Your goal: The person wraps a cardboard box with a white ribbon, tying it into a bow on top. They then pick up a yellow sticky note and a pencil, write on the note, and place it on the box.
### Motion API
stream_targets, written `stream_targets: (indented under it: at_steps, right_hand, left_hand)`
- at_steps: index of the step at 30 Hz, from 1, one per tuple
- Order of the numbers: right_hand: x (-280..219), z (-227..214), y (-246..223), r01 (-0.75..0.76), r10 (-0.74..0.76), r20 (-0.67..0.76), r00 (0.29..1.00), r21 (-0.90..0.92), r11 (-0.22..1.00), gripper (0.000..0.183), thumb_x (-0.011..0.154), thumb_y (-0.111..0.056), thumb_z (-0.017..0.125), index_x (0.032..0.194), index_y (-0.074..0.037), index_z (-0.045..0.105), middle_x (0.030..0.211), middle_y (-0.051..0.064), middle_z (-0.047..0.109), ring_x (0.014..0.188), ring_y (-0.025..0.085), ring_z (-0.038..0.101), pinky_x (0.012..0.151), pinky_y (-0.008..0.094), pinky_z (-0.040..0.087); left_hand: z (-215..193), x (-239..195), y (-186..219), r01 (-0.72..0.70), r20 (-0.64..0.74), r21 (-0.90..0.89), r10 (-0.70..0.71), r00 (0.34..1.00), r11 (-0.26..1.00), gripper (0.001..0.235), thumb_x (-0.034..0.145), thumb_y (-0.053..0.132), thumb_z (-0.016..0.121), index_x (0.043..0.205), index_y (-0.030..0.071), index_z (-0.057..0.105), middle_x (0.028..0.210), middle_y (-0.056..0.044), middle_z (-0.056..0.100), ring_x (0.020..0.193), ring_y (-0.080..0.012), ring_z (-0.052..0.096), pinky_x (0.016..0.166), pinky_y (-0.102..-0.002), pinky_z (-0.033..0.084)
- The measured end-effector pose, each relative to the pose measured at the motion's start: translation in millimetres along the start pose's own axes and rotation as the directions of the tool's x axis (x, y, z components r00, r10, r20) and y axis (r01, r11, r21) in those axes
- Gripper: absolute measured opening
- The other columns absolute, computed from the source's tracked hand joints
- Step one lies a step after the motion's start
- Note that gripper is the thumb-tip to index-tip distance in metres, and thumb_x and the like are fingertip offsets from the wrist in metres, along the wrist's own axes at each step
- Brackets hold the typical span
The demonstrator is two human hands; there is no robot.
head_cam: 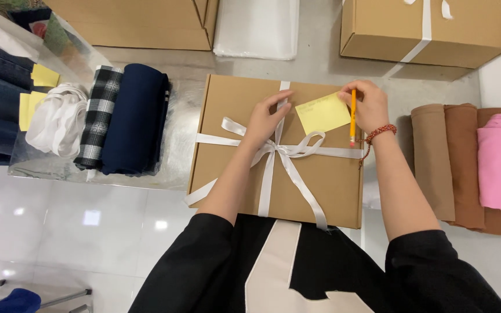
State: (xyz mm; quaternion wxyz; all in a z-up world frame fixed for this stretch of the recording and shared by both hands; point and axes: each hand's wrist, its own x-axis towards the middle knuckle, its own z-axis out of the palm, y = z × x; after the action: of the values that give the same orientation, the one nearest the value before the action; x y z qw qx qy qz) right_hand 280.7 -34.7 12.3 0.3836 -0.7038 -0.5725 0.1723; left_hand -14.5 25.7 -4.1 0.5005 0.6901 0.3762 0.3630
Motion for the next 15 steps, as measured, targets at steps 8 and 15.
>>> stream_targets:
  at_steps: [8,15]
  right_hand:
    - [13.2,4.5,-64.3,0.203,-0.2,-0.033,0.979,0.135,0.97,0.012,0.11,-0.024,0.086,0.109,-0.015,0.079,0.098,0.008,0.072,0.092,0.022,0.069,0.083,0.033,0.055]
    - [29.5,72.6,-97.1,0.174,-0.209,0.089,0.974,0.299,0.938,0.014,0.109,-0.023,0.078,0.123,-0.021,0.079,0.099,0.003,0.077,0.088,0.012,0.066,0.082,0.03,0.055]
  left_hand:
    - [-21.3,33.5,6.2,0.22,-0.06,0.006,-0.219,0.974,0.975,0.063,0.082,0.038,0.096,0.137,0.038,0.063,0.105,0.01,0.073,0.091,-0.0091,0.072,0.092,-0.033,0.058]
    - [-103.1,17.3,23.4,0.247,-0.302,0.304,-0.153,0.941,0.92,0.018,0.087,0.029,0.087,0.102,0.025,0.078,0.091,0.001,0.079,0.084,-0.0193,0.077,0.079,-0.034,0.059]
